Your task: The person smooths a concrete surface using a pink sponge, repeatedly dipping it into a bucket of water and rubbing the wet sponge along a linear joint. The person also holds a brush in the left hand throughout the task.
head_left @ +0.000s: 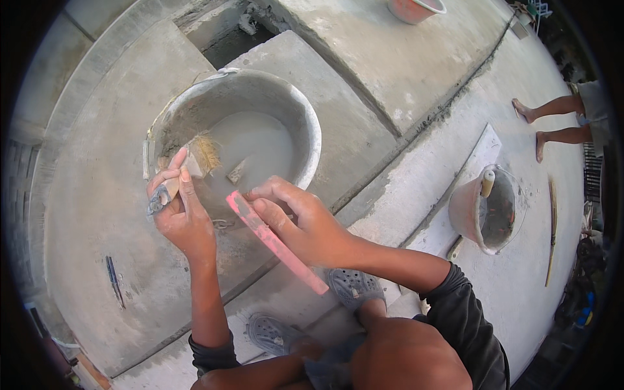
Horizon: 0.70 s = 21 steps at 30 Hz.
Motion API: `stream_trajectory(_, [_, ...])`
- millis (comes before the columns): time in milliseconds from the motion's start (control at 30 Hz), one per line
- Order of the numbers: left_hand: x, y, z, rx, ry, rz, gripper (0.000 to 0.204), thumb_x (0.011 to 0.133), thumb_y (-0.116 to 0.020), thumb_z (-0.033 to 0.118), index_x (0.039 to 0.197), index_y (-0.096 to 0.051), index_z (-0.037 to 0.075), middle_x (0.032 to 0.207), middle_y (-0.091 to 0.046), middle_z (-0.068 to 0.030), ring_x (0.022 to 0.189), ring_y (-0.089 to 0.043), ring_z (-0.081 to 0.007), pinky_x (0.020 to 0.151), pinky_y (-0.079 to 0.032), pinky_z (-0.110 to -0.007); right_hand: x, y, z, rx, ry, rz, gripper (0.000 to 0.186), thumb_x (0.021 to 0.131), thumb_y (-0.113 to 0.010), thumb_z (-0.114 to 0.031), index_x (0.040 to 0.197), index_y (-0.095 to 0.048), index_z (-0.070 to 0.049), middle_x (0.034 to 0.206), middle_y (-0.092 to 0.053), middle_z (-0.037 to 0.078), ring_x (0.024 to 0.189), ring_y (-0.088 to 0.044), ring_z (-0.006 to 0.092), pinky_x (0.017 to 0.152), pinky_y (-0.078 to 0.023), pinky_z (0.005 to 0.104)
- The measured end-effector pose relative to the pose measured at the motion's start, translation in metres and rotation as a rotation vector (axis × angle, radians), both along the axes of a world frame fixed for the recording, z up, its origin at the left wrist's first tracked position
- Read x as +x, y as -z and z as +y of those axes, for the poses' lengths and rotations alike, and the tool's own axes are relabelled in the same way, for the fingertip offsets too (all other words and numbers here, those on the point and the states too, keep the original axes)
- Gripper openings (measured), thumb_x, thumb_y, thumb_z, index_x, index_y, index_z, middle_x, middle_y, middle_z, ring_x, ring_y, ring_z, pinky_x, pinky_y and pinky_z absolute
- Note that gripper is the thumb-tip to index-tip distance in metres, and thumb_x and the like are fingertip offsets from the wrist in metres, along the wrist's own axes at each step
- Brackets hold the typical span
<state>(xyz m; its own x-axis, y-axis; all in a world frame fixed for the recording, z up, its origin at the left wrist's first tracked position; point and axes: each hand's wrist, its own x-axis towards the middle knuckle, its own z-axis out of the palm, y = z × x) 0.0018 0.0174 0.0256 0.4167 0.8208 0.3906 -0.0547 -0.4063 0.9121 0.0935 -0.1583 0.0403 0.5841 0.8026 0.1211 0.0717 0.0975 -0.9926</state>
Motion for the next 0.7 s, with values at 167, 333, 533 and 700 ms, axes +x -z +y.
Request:
stream_trajectory(167, [-0.001, 0.018, 0.002, 0.111, 0.02, 0.276, 0.005, 0.106, -0.061, 0.0, 0.108, -0.064, 0.003, 0.122, -0.076, -0.0092, 0.11, -0.071, -0.0146, 0.093, -0.058, -0.032, 0.06, 0.006, -0.104, -0.309, -0.244, 0.179, 0.032, 0.105, -0.072, -0.025, 0.126, -0.075, -0.001, 0.113, -0.076, 0.009, 0.108, -0.071, 0.017, 0.096, -0.055, 0.0326])
stream_trajectory(333, [0.012, 0.013, 0.003, 0.064, 0.029, 0.38, 0.007, 0.107, -0.062, 0.004, 0.113, -0.066, 0.003, 0.123, -0.077, -0.011, 0.112, -0.069, -0.0133, 0.102, -0.054, -0.031, 0.165, 0.02, -0.15, -0.908, -0.188, -0.158, 0.034, 0.095, -0.083, -0.028, 0.116, -0.08, -0.001, 0.102, -0.079, 0.008, 0.095, -0.072, 0.0146, 0.088, -0.056, 0.0309])
stream_trajectory(533, [0.013, 0.015, -0.001, 0.119, -0.044, 0.295, 0.004, 0.104, -0.063, -0.002, 0.107, -0.064, 0.0, 0.107, -0.073, -0.0082, 0.097, -0.068, -0.0124, 0.09, -0.055, -0.028, 0.196, 0.059, -0.094, -1.097, -0.523, -0.27, 0.028, 0.099, -0.079, -0.025, 0.112, -0.077, -0.001, 0.098, -0.079, 0.006, 0.094, -0.073, 0.0135, 0.089, -0.057, 0.0299])
stream_trajectory(700, [0.009, 0.022, 0.004, 0.228, 0.105, 0.216, 0.004, 0.102, -0.063, -0.005, 0.101, -0.063, -0.001, 0.098, -0.07, -0.0066, 0.089, -0.066, -0.0116, 0.083, -0.055, -0.027, 0.174, 0.08, -0.045, -1.116, -0.77, -0.514, 0.028, 0.097, -0.08, -0.024, 0.113, -0.076, 0.0, 0.098, -0.08, 0.007, 0.091, -0.074, 0.0149, 0.085, -0.057, 0.0308])
